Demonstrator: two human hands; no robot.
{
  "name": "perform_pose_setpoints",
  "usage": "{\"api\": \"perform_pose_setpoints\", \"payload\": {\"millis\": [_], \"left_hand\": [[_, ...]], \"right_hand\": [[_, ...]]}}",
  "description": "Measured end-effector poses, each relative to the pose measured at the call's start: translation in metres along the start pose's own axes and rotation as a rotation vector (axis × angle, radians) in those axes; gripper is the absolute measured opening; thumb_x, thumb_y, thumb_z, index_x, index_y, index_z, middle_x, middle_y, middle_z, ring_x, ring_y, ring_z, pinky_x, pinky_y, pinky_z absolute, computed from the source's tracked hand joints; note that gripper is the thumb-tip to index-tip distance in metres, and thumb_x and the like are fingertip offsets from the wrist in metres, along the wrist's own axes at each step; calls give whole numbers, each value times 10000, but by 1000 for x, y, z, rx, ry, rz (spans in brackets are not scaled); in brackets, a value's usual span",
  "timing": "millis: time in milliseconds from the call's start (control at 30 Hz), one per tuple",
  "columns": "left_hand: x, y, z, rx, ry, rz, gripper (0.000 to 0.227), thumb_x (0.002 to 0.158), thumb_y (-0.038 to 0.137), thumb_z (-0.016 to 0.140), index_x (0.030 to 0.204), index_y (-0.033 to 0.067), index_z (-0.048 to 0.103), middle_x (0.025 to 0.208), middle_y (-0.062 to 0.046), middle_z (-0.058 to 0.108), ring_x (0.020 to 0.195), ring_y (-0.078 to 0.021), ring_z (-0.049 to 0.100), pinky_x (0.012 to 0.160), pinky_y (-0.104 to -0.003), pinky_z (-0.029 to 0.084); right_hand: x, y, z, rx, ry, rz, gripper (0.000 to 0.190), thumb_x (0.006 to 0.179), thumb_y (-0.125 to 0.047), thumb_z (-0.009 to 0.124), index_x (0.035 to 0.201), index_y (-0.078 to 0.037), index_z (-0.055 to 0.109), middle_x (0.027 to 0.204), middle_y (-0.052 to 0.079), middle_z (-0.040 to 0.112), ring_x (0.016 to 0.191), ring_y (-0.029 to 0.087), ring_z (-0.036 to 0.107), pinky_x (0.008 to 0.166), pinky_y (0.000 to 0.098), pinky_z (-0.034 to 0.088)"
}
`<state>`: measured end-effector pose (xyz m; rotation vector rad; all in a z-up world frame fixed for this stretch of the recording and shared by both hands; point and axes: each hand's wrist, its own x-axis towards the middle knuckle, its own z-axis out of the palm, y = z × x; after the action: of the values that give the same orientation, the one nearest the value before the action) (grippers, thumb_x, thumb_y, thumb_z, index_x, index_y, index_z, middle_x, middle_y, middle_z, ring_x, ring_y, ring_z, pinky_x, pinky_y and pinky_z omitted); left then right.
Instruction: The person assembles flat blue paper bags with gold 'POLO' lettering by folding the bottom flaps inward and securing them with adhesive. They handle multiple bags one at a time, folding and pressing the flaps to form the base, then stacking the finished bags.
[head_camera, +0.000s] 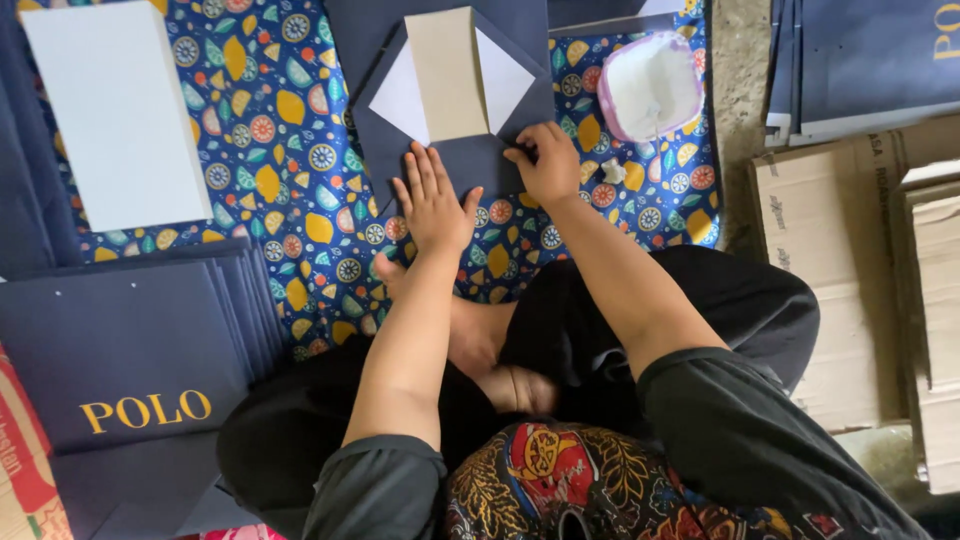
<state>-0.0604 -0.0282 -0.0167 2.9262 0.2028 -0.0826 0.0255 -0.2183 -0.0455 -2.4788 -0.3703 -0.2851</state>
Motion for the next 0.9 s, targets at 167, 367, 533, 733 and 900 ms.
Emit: {"api": "perform_pose_setpoints", "payload": {"millis": [167,367,533,733,900], "left_hand": [[5,1,6,2,-59,-101,1022,951,685,568,1645,56,160,1730,-164,61,1604,-312,22,1259,-624,-41],[8,1,13,11,-92,-129,1046,927,694,569,1651,78,134,1737,-139,19,1608,-298,-18,1259,-643,-53],[7,5,4,22,-134,-134,1028,951,679,553,1653,73,109,1738,-143,-4,1609,-300,-40,1260,-644,-67],[7,5,1,-2,-145,-125,1024,964,663,548,1652,56,95,1736,-159,-19,1607,-322,-49,1253,-650,-77],[10,7,-2,12,-186,-131,1017,977,642,557,1654,55,76,1736,-154,-36,1604,-320,-73,1261,-639,-86]], "right_hand": [[7,-13,0,14,15,188,298,804,-288,896,878,-206,619,831,-44,512,763,258,664,657,385,570],[-7,-20,0,-414,129,-182,273,1009,-404,602,1243,-508,698,1317,-34,545,1129,284,579,831,437,439],[-11,-20,-7,-392,111,-252,332,1017,-370,669,1328,-485,694,1598,54,438,1405,359,454,1028,536,395],[-6,-33,-29,-408,-252,-97,426,1067,-391,554,1485,-475,549,1727,28,162,1558,372,152,1147,676,243],[6,-63,-36,-606,-602,20,636,1011,-633,406,1610,-437,328,1765,-43,43,1607,324,-36,1173,782,-101]]}}
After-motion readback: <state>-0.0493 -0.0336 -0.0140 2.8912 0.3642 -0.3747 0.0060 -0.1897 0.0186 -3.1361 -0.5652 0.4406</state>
